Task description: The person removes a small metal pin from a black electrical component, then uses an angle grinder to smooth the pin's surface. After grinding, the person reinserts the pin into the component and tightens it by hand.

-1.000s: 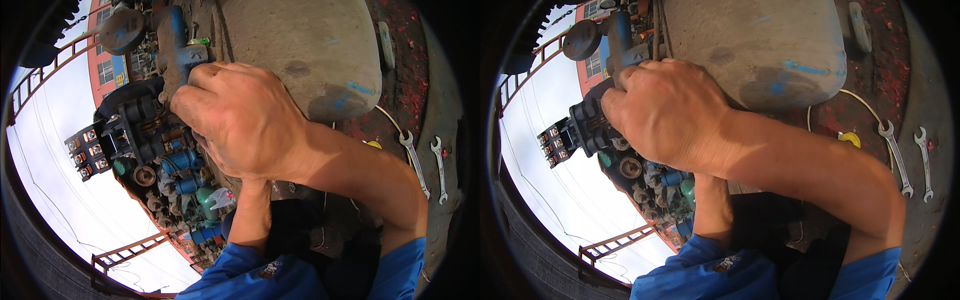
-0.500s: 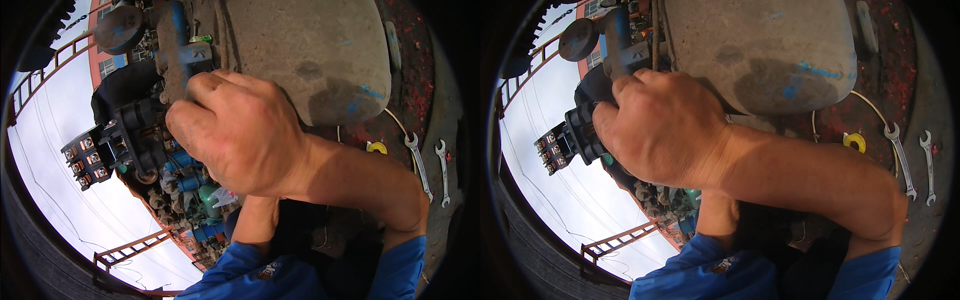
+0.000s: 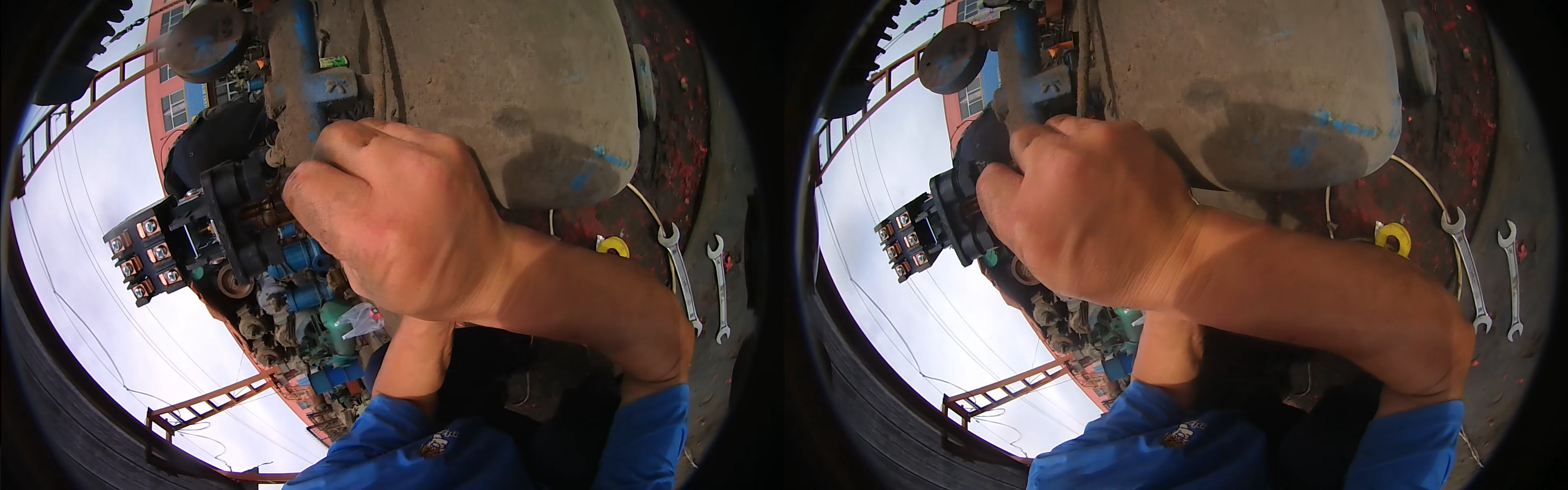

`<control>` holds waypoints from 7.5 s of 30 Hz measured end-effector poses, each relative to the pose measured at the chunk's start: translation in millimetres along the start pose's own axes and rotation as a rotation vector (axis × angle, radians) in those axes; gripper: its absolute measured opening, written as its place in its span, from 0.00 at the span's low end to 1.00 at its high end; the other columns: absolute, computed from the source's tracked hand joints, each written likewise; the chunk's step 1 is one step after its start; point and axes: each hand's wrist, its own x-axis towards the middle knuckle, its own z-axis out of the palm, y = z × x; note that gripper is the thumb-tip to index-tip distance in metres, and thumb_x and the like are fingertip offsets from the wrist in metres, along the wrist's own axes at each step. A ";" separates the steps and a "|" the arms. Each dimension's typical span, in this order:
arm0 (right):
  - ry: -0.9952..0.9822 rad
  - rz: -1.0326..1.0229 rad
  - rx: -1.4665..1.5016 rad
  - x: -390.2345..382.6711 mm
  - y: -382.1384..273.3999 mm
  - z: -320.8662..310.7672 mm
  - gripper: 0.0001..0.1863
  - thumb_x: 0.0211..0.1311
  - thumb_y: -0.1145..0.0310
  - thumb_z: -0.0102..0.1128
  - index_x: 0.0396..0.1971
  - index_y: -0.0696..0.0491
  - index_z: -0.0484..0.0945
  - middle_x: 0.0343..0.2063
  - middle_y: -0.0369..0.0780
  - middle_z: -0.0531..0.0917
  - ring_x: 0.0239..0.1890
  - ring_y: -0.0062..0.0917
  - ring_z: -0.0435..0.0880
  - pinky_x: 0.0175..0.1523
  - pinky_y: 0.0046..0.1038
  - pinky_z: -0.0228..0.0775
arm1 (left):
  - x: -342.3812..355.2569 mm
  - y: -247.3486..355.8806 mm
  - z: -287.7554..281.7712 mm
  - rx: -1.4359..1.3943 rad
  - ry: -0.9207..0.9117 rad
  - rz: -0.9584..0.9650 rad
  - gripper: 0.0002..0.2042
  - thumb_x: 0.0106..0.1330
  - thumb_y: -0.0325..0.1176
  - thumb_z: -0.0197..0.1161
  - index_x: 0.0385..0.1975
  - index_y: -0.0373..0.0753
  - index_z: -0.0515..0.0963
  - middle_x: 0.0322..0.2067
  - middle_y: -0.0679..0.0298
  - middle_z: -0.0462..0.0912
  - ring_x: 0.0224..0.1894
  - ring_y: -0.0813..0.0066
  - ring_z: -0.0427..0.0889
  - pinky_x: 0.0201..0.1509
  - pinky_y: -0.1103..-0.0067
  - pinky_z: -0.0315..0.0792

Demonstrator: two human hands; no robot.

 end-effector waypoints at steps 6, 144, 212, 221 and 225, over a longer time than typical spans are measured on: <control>-0.028 0.030 -0.058 -0.2 2.8 0.3 0.04 0.59 0.71 0.56 0.28 0.55 0.76 0.23 0.44 0.80 0.29 0.39 0.85 0.32 0.39 0.81 | -3.7 1.0 5.2 -0.065 0.034 -0.013 0.23 0.78 0.47 0.40 0.45 0.31 0.74 0.45 0.50 0.75 0.48 0.57 0.74 0.56 0.65 0.67; -1.414 0.748 -0.952 582.4 122.2 854.0 0.18 0.66 0.61 0.60 0.46 0.61 0.80 0.40 0.57 0.84 0.47 0.53 0.84 0.54 0.45 0.76 | 466.2 -703.2 -382.4 -0.554 -0.545 -1.855 0.19 0.66 0.39 0.65 0.51 0.32 0.82 0.36 0.61 0.87 0.33 0.75 0.83 0.37 0.75 0.76; -2.743 -0.942 -0.759 539.3 1698.2 1606.3 0.35 0.59 0.58 0.69 0.64 0.56 0.68 0.60 0.49 0.74 0.65 0.43 0.73 0.68 0.40 0.67 | 1343.8 -1476.5 609.2 -1.453 1.613 -2.472 0.22 0.73 0.27 0.60 0.65 0.29 0.70 0.53 0.51 0.83 0.55 0.66 0.81 0.64 0.72 0.72; -3.261 -0.259 -0.876 611.1 1568.0 1645.0 0.38 0.47 0.50 0.75 0.51 0.63 0.75 0.40 0.55 0.86 0.48 0.48 0.86 0.54 0.41 0.77 | 1359.1 -1460.4 608.3 -1.057 1.885 -2.247 0.31 0.72 0.29 0.65 0.71 0.32 0.60 0.56 0.54 0.79 0.56 0.68 0.80 0.61 0.75 0.74; -3.451 -0.250 -0.622 711.8 1391.8 1679.9 0.36 0.47 0.52 0.73 0.49 0.65 0.75 0.42 0.55 0.85 0.48 0.47 0.85 0.53 0.41 0.77 | 1368.1 -1457.5 526.4 -0.863 2.386 -2.054 0.44 0.66 0.43 0.73 0.76 0.35 0.53 0.64 0.53 0.74 0.63 0.59 0.75 0.65 0.67 0.70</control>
